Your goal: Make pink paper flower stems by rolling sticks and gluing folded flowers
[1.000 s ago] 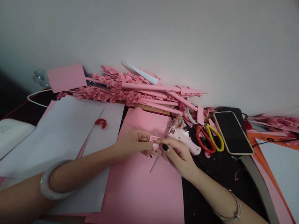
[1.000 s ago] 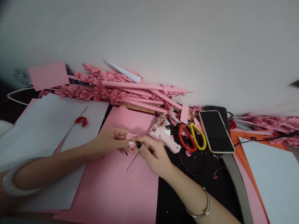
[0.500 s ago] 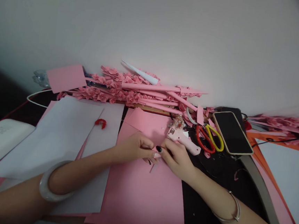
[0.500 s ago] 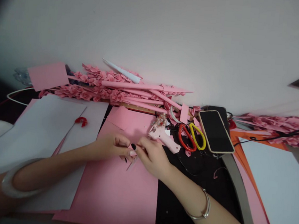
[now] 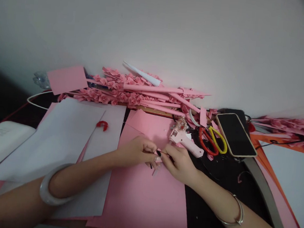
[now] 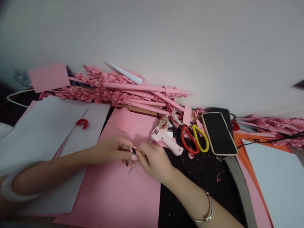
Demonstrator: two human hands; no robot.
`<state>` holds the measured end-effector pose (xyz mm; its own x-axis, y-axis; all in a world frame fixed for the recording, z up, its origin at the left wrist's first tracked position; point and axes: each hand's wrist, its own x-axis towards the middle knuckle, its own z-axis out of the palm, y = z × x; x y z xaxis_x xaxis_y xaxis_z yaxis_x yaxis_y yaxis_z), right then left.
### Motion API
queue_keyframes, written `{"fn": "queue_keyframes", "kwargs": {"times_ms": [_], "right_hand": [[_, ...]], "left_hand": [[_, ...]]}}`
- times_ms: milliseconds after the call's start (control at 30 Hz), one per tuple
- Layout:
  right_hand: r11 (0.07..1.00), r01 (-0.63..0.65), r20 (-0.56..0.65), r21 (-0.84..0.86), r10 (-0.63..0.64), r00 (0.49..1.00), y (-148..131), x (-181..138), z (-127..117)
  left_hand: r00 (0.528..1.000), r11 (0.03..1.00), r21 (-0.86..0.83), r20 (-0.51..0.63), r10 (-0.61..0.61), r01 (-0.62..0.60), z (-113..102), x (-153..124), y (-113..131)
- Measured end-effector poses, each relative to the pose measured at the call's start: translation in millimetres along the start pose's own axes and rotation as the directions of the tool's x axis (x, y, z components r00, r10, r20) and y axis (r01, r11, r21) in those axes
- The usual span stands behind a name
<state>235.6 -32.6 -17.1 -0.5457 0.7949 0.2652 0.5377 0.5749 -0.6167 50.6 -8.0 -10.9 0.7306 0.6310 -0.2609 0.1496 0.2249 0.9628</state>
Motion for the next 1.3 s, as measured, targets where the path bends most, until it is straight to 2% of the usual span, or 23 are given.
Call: {"fn": "queue_keyframes", "kwargs": {"times_ms": [133, 233, 300, 367, 467, 533, 600, 667, 767, 900, 1067, 1300], "right_hand": [[0.988, -0.148, -0.153, 0.040, 0.152, 0.976, -1.8, 0.8, -3.3], [0.986, -0.162, -0.243, 0.036, 0.165, 0.956, -4.1, 0.2, -5.4], [0.995, -0.102, -0.218, -0.005, 0.098, 0.971, -5.3, -0.8, -5.5], [0.999, -0.037, -0.132, -0.039, 0.031, 0.991, -5.9, -1.5, -4.7], [1.000, 0.012, -0.003, -0.014, -0.012, 1.000, -5.4, -1.5, -2.9], [0.999, 0.026, 0.044, 0.023, -0.027, 0.999, -4.1, -1.4, -2.1], [0.998, 0.036, 0.057, 0.044, -0.039, 0.998, -2.7, -1.6, -1.6], [0.998, 0.039, 0.037, 0.054, -0.041, 0.998, -1.9, -1.9, -1.5], [0.997, 0.015, -0.034, 0.073, -0.012, 0.999, -2.7, -1.4, -2.4], [0.988, -0.085, -0.114, 0.132, 0.100, 0.988, -4.3, 0.3, -5.0], [0.966, -0.136, -0.123, 0.219, 0.165, 0.979, -2.9, 0.0, -5.4], [0.982, -0.098, -0.087, 0.164, 0.114, 0.990, -2.2, 1.6, -3.1]], "left_hand": [[0.996, 0.999, -0.019, -0.082, 0.041, -0.043, 1.7, 1.0, -0.3], [0.988, 0.997, 0.011, -0.135, 0.078, -0.077, 2.9, 1.1, -1.0], [0.983, 0.994, 0.051, -0.153, 0.100, -0.093, 3.7, 0.2, -1.2], [0.979, 0.986, 0.126, -0.158, 0.128, -0.108, 4.2, -1.2, -1.4], [0.960, 0.926, 0.336, -0.151, 0.234, -0.173, 4.8, -3.3, -1.7], [0.943, 0.862, 0.449, -0.113, 0.314, -0.234, 5.1, -4.2, -1.7], [0.939, 0.832, 0.485, -0.056, 0.339, -0.271, 5.3, -4.9, -1.3], [0.948, 0.831, 0.487, -0.023, 0.318, -0.268, 5.6, -5.6, -0.1], [0.955, 0.837, 0.494, -0.044, 0.293, -0.234, 6.0, -6.4, 2.2], [0.946, 0.874, 0.442, -0.144, 0.292, -0.202, 5.2, -5.5, 3.0], [0.934, 0.960, 0.250, -0.297, 0.197, -0.124, 3.0, -3.4, 2.8], [0.940, 0.952, 0.247, -0.244, 0.239, -0.178, -0.7, 1.0, -2.3]]}}
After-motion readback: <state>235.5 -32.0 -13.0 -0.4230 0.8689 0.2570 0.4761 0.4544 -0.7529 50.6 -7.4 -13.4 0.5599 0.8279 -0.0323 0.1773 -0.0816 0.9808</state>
